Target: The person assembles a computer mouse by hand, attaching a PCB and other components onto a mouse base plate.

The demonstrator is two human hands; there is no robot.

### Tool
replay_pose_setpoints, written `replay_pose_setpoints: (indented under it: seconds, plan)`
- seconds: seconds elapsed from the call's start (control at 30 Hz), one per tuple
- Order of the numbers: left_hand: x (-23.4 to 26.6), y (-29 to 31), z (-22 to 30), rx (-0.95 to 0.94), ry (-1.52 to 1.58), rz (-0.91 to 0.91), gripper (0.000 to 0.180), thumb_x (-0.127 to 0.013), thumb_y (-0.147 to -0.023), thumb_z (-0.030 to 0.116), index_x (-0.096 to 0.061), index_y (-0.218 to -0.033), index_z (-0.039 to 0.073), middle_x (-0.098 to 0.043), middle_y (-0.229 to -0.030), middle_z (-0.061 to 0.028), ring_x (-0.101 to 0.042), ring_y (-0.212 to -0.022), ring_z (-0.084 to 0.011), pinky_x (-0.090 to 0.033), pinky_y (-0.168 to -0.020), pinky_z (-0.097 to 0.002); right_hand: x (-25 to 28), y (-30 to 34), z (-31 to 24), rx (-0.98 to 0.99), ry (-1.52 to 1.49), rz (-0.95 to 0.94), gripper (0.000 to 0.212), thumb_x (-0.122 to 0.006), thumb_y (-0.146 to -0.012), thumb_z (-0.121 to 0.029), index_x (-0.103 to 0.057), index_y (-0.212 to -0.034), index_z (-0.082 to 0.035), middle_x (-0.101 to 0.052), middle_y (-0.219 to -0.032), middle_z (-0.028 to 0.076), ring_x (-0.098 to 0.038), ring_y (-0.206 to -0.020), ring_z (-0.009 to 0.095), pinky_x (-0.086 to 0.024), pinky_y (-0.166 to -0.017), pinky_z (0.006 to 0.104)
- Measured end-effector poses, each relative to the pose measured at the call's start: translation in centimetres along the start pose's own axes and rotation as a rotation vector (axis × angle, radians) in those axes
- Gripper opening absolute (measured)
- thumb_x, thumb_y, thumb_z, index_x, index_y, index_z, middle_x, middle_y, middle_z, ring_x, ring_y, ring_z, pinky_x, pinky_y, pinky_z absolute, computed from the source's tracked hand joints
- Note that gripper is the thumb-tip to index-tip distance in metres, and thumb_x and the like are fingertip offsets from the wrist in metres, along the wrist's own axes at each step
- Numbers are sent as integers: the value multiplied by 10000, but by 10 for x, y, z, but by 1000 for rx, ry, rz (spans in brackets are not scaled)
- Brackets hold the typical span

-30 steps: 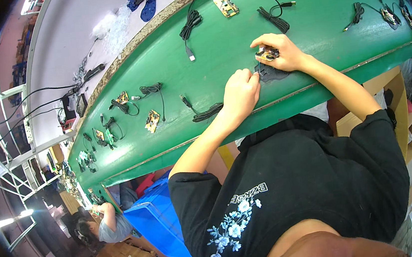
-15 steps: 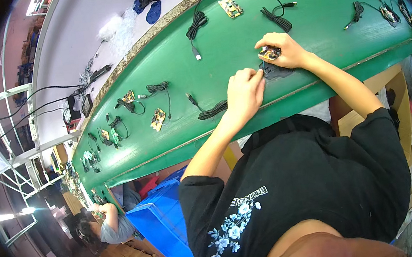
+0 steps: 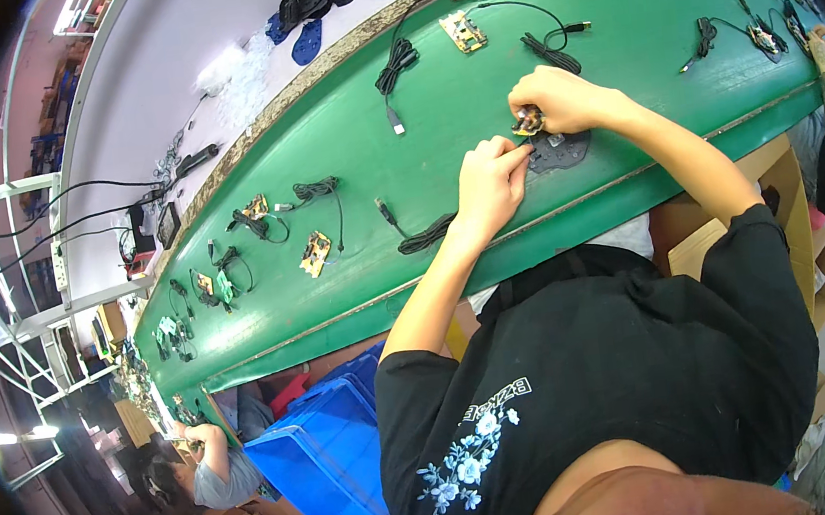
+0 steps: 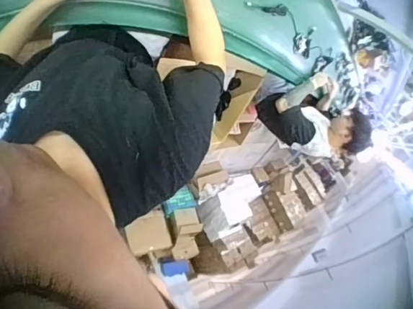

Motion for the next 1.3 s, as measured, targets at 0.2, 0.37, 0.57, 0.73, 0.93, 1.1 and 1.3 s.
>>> replay_pose_setpoints:
  seconds: [0.2, 0.37, 0.57, 0.73, 0.93, 1.1, 1.3]
  plan:
    - [-2, 4, 5, -28, -58, 0, 212, -711, -853, 74, -749, -1062, 74, -654, -897, -103, -611, -820, -308, -482, -726, -428, -12, -16, -2, 106, 202, -76, 149, -725, -694, -81, -668, -831, -94, -675, -798, 69, -648, -849, 271, -434, -813, 378]
    - [-2, 3, 2, 52, -4, 7, 239, -701, -862, 89, -728, -1098, 65, -652, -921, -116, -606, -844, -325, -481, -744, -441, -4, -19, -9, 31, 243, -153, 220, -754, -717, -117, -661, -912, -78, -679, -805, 88, -662, -830, 309, -456, -790, 397]
    - [-4, -3, -4, 59, 68, -61, 193, -683, -863, 74, -698, -1052, 36, -633, -888, -128, -594, -824, -338, -486, -747, -438, 19, 11, 2, -24, -493, -248, 455, -801, -806, -248, -582, -1152, -50, -613, -878, 68, -586, -858, 187, -466, -790, 343]
    - [-3, -5, -15, 161, 175, -148, 252, -707, -832, 86, -699, -1083, 67, -629, -870, -100, -595, -831, -321, -481, -760, -449, 13, 33, -11, -73, -532, -99, 333, -742, -888, -223, -629, -1143, -41, -674, -1050, 92, -606, -960, 186, -481, -862, 354]
    - [5, -19, -11, 276, 255, -260, 342, -731, -810, 102, -734, -1152, 79, -674, -866, -97, -634, -794, -283, -516, -765, -407, 5, 69, -6, 142, -352, 150, 298, -815, -771, -122, -735, -1054, -71, -698, -1174, 120, -632, -1123, 304, -487, -951, 434]
    - [5, -26, -17, 334, 240, -345, 362, -739, -801, 118, -747, -1161, 83, -696, -879, -94, -654, -773, -255, -530, -752, -370, -14, 74, -8, 187, -155, 207, 295, -828, -741, -103, -733, -1019, -81, -682, -1236, 94, -609, -1187, 293, -397, -1067, 490]
    - [9, -21, -16, 379, 389, -419, 414, -764, -819, 145, -704, -1218, 48, -649, -877, -57, -539, -678, -149, -488, -675, -307, -16, 81, -24, 129, 104, 182, 259, -755, -839, -147, -708, -1085, -82, -625, -1359, 105, -529, -1329, 301, -354, -1125, 518]
Point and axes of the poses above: each hand's wrist, its own y-axis away from the middle knuckle, its own x-axis out of the back of the hand, z = x × y, the point moved 3 cm from there along -y, towards the middle knuckle
